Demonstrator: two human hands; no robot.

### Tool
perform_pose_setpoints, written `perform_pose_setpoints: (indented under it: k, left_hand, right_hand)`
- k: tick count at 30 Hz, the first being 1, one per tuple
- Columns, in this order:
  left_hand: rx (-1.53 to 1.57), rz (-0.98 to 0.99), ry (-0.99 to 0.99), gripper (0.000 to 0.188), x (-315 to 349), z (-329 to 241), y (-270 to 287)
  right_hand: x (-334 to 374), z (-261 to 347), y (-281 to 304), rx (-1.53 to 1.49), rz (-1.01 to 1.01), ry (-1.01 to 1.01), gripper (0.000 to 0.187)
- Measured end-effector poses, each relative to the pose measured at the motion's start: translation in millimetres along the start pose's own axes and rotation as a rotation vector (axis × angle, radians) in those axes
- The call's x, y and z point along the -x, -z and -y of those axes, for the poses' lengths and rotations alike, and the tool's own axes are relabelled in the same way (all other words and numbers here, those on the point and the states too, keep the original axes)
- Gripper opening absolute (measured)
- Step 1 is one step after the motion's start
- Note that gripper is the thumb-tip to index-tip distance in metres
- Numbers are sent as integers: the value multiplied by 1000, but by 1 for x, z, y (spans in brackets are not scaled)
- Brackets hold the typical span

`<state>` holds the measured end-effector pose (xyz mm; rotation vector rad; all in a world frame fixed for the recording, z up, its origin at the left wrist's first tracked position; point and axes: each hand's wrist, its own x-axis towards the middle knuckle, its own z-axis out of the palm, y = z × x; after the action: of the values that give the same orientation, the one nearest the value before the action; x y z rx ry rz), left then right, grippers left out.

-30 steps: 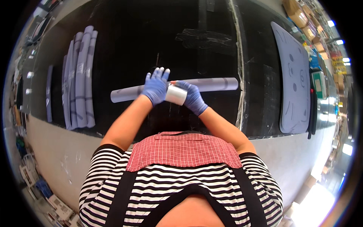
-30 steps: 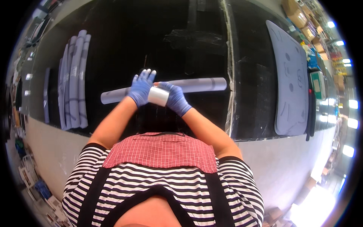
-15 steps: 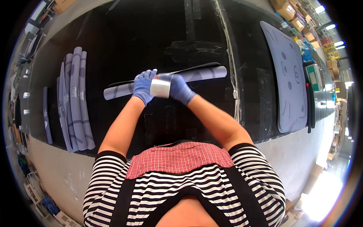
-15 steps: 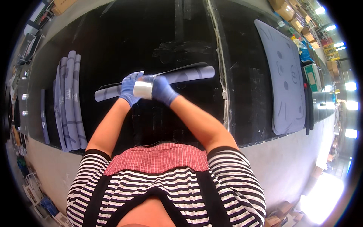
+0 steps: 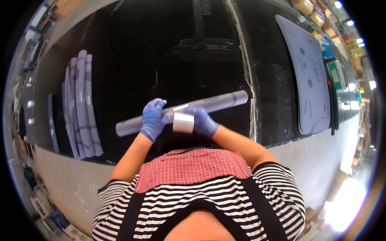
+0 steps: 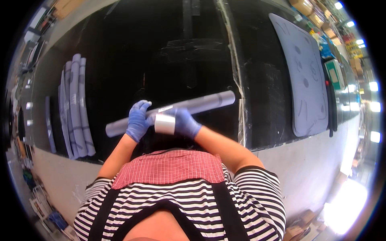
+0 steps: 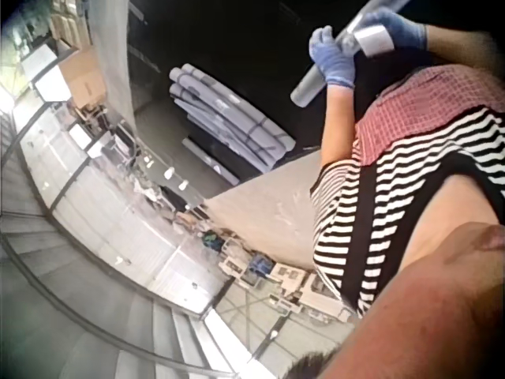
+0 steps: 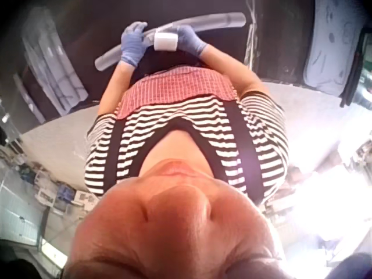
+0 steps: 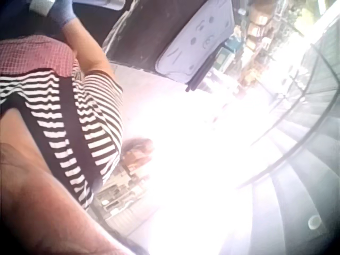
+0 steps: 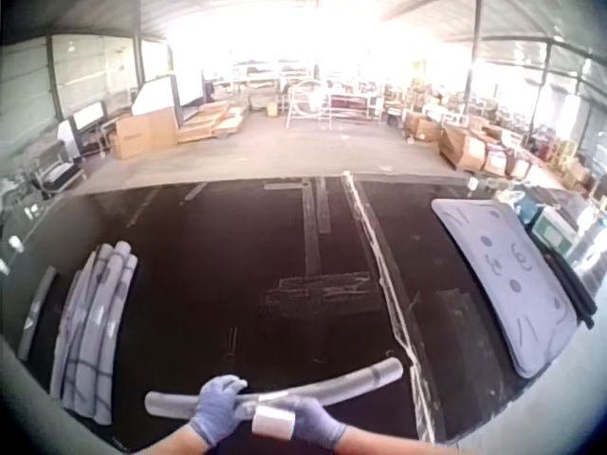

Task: The person rolls up several foam floor mats by hand on a large table, securing one of the rolled mats with white tape.

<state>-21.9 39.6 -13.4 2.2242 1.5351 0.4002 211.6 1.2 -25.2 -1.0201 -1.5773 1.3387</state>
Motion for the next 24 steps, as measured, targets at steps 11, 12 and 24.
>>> perform_pose_setpoints:
  k: [11, 12, 24]
  left_hand:
    - [-509, 56, -23, 86, -100, 19, -10]
    - [-525, 125, 34, 73, -110, 33, -15]
    - [-22, -68, -126, 65, 8, 9, -16]
  right_hand:
    - [-92, 11, 4, -8, -96, 77, 34]
    - [-73, 11, 0, 62, -91, 54, 34]
    - [-3, 7, 8, 114, 62, 100, 36]
